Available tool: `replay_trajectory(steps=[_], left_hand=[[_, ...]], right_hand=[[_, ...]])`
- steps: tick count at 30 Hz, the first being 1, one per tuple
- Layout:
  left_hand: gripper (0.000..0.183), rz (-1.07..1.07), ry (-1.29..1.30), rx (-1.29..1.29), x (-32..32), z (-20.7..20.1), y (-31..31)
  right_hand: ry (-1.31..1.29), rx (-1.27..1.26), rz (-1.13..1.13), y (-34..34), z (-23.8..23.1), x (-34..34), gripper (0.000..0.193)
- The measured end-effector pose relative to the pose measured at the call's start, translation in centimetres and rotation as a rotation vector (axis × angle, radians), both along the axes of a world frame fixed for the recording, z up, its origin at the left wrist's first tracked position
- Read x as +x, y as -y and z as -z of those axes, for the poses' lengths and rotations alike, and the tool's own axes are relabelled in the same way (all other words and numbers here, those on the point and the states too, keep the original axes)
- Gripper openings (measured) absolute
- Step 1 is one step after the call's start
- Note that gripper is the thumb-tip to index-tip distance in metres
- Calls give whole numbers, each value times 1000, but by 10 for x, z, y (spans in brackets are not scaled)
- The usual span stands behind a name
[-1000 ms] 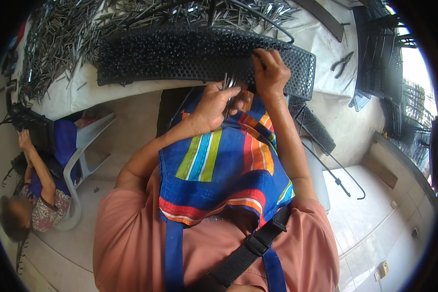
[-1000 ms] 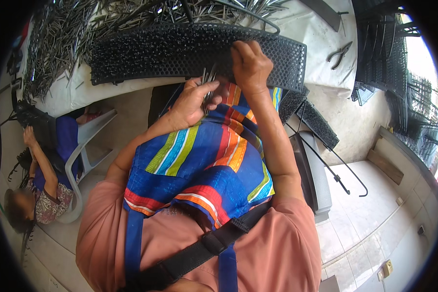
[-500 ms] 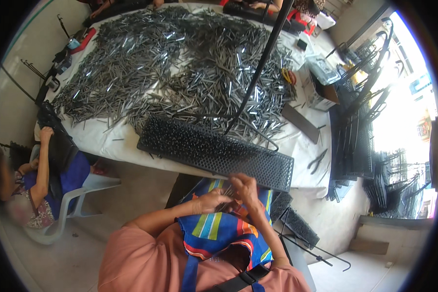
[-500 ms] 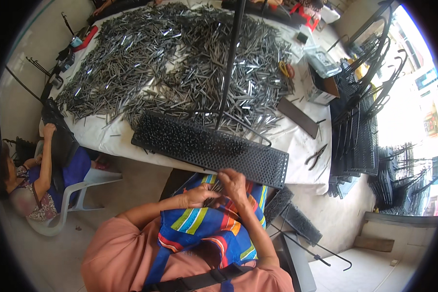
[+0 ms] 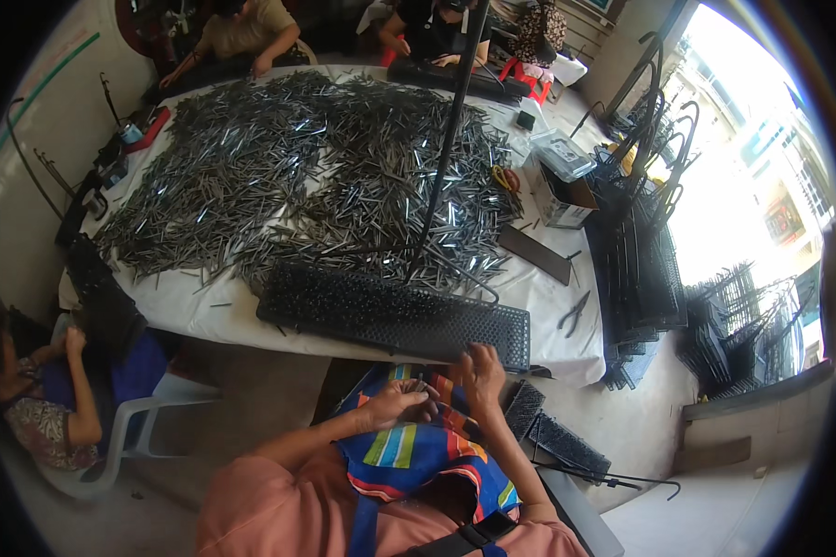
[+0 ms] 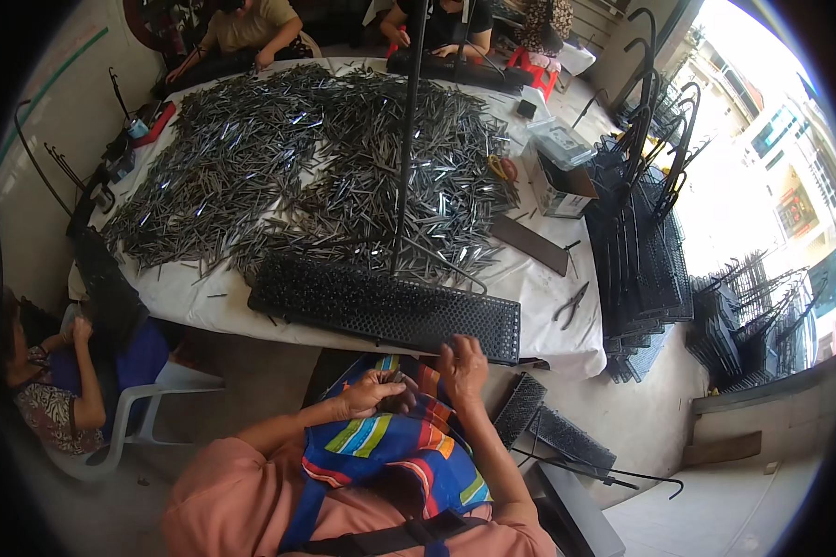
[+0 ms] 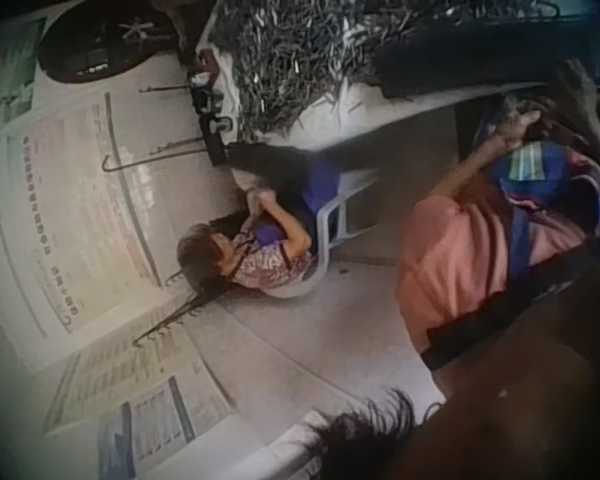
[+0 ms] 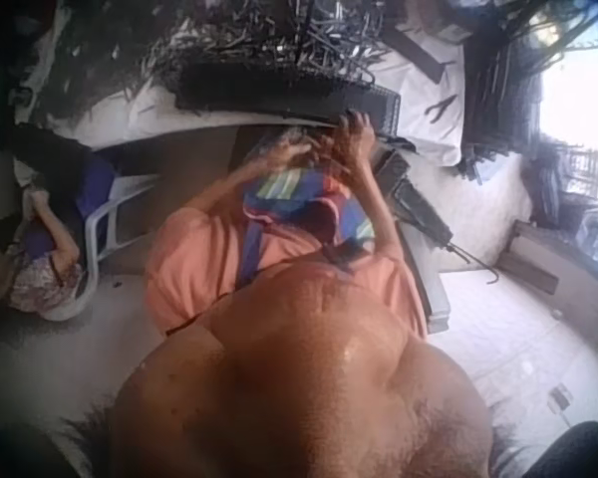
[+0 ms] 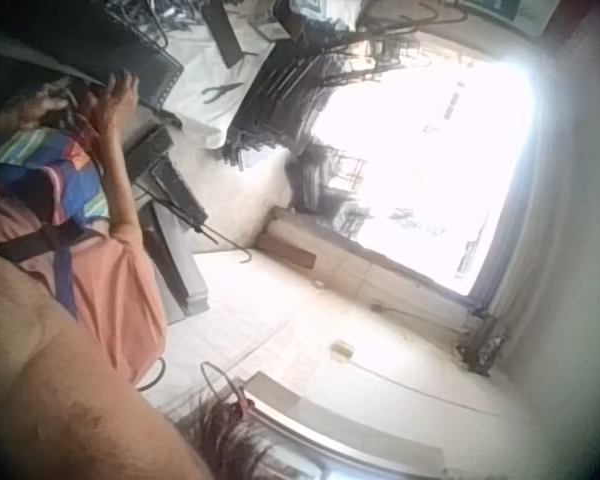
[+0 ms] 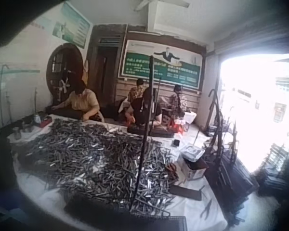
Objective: Assembling small metal pins into a black mesh strip on a workspace table.
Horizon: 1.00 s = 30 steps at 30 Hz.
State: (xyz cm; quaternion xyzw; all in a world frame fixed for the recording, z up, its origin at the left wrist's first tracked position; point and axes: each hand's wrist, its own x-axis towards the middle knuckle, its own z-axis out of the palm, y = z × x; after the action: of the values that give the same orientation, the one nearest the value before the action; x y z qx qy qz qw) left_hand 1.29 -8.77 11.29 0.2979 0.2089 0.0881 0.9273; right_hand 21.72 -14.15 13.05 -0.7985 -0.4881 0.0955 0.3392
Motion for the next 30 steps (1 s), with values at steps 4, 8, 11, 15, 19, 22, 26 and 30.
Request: replay_trajectory(steps=[4,8,11,15,19,22,26,30], left_hand=[[27,3,-28,-12,-5,0,5],[29,-36,-70,67,-10,7,6],[18,-188,-155,-33,-9,5,2],[21,-322,-236,-82,8,-1,-17],[24,-287,-292,-126,17,12,-24],[23,-274,-370,-168,27,13,-26],[22,-330,-279,-224,34,16,-32],[20,-403,-314,-303,40,12,-37]], right_hand=[[399,72,84,6,33,42,40],[517,51,57,-3,59,52,44],[498,100,43,-16,53,54,41],[555,125,62,-33,57,66,38],[528,133,-5,-49,62,83,37],[521,135,-41,-51,68,93,37],[471,122,-41,-52,62,87,31],[120,174,-195,-39,42,40,14]])
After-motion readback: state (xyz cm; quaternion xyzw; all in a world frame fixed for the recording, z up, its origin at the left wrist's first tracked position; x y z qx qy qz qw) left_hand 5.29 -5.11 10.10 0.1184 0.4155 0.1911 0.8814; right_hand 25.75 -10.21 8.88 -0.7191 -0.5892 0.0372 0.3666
